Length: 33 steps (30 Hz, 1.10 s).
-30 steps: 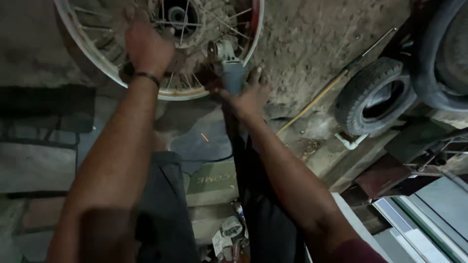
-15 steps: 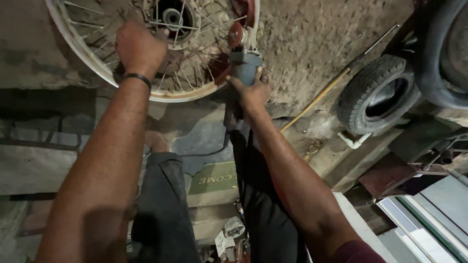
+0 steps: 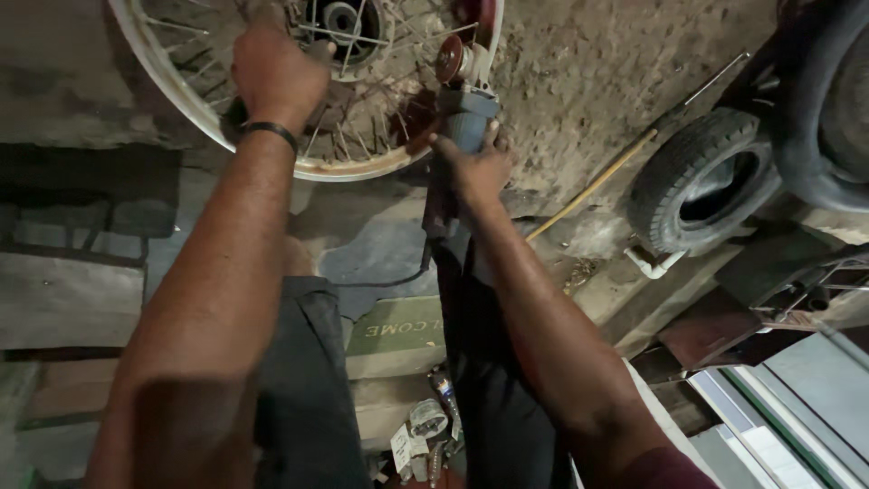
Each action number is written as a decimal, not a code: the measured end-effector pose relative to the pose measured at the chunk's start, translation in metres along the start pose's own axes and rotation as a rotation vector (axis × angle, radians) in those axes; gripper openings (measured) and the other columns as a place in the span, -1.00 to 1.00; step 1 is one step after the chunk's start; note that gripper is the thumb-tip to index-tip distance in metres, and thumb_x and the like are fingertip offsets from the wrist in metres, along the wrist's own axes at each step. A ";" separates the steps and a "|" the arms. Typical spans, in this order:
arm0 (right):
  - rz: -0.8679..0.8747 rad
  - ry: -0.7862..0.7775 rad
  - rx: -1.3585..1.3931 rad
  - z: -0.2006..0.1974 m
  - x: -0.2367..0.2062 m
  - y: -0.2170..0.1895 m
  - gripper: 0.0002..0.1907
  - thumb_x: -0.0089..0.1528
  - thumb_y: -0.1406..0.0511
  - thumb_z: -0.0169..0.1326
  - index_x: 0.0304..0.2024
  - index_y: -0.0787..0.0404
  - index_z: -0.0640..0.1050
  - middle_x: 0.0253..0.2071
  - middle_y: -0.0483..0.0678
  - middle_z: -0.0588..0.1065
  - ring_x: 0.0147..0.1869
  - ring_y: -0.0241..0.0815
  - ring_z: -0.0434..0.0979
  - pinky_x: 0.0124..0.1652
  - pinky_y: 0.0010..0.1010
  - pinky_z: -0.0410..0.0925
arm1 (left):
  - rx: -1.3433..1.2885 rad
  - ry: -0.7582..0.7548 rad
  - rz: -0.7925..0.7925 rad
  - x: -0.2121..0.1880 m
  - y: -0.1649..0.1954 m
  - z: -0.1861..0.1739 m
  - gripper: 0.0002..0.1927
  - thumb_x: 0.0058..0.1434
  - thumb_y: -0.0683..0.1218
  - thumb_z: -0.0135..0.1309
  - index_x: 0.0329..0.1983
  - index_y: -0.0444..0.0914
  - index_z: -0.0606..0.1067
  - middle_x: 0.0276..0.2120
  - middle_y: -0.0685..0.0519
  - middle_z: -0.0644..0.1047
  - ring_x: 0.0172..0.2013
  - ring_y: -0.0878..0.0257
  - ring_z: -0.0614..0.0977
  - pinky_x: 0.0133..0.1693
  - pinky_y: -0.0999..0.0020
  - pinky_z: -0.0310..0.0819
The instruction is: The person uses an angle grinder to smooth the rim of a bicycle wheel, creating sparks. They then sit on the floor and manually adjust the spokes on the wheel hub using a spoke wrench, rotating the hub and tightening the spokes.
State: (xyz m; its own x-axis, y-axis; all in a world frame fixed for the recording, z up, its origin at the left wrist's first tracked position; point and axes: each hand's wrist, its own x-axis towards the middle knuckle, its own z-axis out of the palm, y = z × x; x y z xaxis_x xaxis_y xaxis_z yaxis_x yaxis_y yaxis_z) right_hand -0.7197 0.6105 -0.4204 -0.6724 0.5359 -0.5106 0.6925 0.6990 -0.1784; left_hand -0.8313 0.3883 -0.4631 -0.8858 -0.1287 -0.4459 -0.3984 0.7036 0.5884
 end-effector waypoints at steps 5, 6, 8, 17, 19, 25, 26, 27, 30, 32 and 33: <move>0.149 -0.050 0.423 0.003 -0.010 -0.007 0.08 -0.08 -0.09 0.40 0.21 0.57 0.41 0.18 0.47 0.38 0.24 0.39 0.41 0.15 -0.04 0.33 | -0.030 -0.027 -0.018 0.001 0.001 -0.001 -0.46 0.04 0.00 0.46 -0.05 -0.33 0.48 -0.23 -0.25 0.63 -0.17 -0.26 0.64 -0.17 -0.07 0.52; 0.261 -0.131 0.505 0.003 -0.011 -0.009 0.03 -0.09 -0.09 0.38 0.18 0.55 0.48 0.11 0.47 0.49 0.16 0.46 0.52 0.11 0.01 0.40 | -0.018 -0.016 0.007 0.002 0.002 -0.002 -0.46 0.03 0.00 0.48 -0.07 -0.33 0.48 -0.24 -0.24 0.64 -0.17 -0.26 0.64 -0.18 -0.08 0.52; 0.207 -0.105 0.428 0.003 -0.011 -0.011 -0.02 -0.09 -0.06 0.37 0.18 0.50 0.53 0.10 0.44 0.53 0.14 0.46 0.53 0.11 0.03 0.40 | -0.028 -0.006 0.046 0.003 0.002 -0.002 -0.47 0.03 0.00 0.48 -0.07 -0.33 0.48 -0.23 -0.23 0.64 -0.17 -0.26 0.64 -0.18 -0.09 0.52; -0.202 0.025 -0.285 0.011 -0.013 -0.008 0.00 -0.02 -0.23 0.46 0.14 0.37 0.49 0.41 0.44 0.21 0.42 0.46 0.17 0.35 0.13 0.09 | -0.037 -0.013 0.049 0.005 0.002 0.001 -0.49 0.05 -0.06 0.41 -0.02 -0.34 0.46 -0.20 -0.28 0.61 -0.12 -0.30 0.61 -0.15 -0.16 0.49; -0.253 0.100 -0.242 0.013 -0.018 -0.007 0.10 -0.09 -0.18 0.54 0.22 0.39 0.43 0.39 0.52 0.14 0.38 0.63 0.05 0.33 0.27 0.00 | 0.002 0.012 0.076 0.008 0.002 0.002 -0.55 0.04 -0.09 0.39 -0.05 -0.33 0.50 -0.21 -0.29 0.62 -0.12 -0.32 0.59 -0.16 -0.20 0.46; 0.198 -0.175 0.511 0.003 -0.013 0.013 0.17 -0.21 -0.02 0.37 0.33 0.34 0.23 0.18 0.32 0.35 0.05 0.28 0.56 -0.10 0.11 0.54 | 0.021 0.015 0.310 0.009 -0.009 -0.001 -0.57 0.09 -0.13 0.33 0.04 -0.31 0.57 -0.18 -0.28 0.61 -0.11 -0.29 0.59 -0.14 -0.20 0.45; 0.111 -0.146 0.442 0.001 -0.011 0.016 0.05 -0.14 0.00 0.41 0.25 0.40 0.32 0.17 0.32 0.37 0.06 0.25 0.57 -0.08 0.06 0.53 | 0.066 -0.002 0.308 0.008 -0.010 0.000 -0.59 0.08 -0.16 0.30 0.03 -0.28 0.58 -0.19 -0.26 0.62 -0.11 -0.28 0.60 -0.12 -0.21 0.45; 0.019 -0.120 0.376 0.000 -0.007 0.017 -0.05 -0.07 0.02 0.45 0.17 0.46 0.41 0.17 0.32 0.39 0.07 0.22 0.58 -0.07 0.01 0.53 | 0.115 -0.013 0.305 0.009 -0.011 0.000 -0.60 0.07 -0.19 0.27 0.03 -0.25 0.60 -0.20 -0.24 0.63 -0.11 -0.27 0.60 -0.11 -0.21 0.45; -0.190 -0.076 0.207 -0.003 -0.004 0.014 -0.25 -0.02 0.13 0.52 0.06 0.48 0.58 0.10 0.31 0.44 0.02 0.18 0.58 -0.08 -0.05 0.50 | 0.161 -0.070 0.249 0.011 -0.008 -0.001 -0.63 0.09 -0.16 0.28 0.00 -0.26 0.59 -0.23 -0.26 0.61 -0.13 -0.29 0.59 -0.12 -0.23 0.41; -0.127 -0.127 0.273 -0.002 -0.005 0.007 -0.31 -0.03 0.20 0.51 0.03 0.48 0.59 0.11 0.27 0.43 -0.07 0.13 0.60 -0.17 -0.11 0.50 | 0.161 -0.093 0.222 0.015 -0.006 -0.004 -0.63 0.07 -0.13 0.31 -0.04 -0.28 0.59 -0.24 -0.27 0.61 -0.15 -0.29 0.59 -0.14 -0.24 0.38; -0.005 -0.195 0.382 -0.002 -0.008 0.005 -0.31 -0.04 0.22 0.47 0.02 0.51 0.56 0.15 0.24 0.40 -0.14 0.10 0.64 -0.25 -0.16 0.53 | 0.159 -0.097 0.212 0.016 -0.004 -0.005 -0.62 0.03 -0.12 0.32 -0.06 -0.27 0.59 -0.24 -0.25 0.62 -0.15 -0.28 0.59 -0.15 -0.25 0.36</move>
State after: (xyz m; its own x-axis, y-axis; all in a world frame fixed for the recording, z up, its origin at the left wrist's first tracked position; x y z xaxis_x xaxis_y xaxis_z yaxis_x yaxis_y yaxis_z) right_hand -0.7119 0.6108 -0.4152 -0.6391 0.4077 -0.6522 0.7614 0.4556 -0.4612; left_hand -0.8450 0.3796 -0.4693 -0.9155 0.0950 -0.3910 -0.1575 0.8096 0.5654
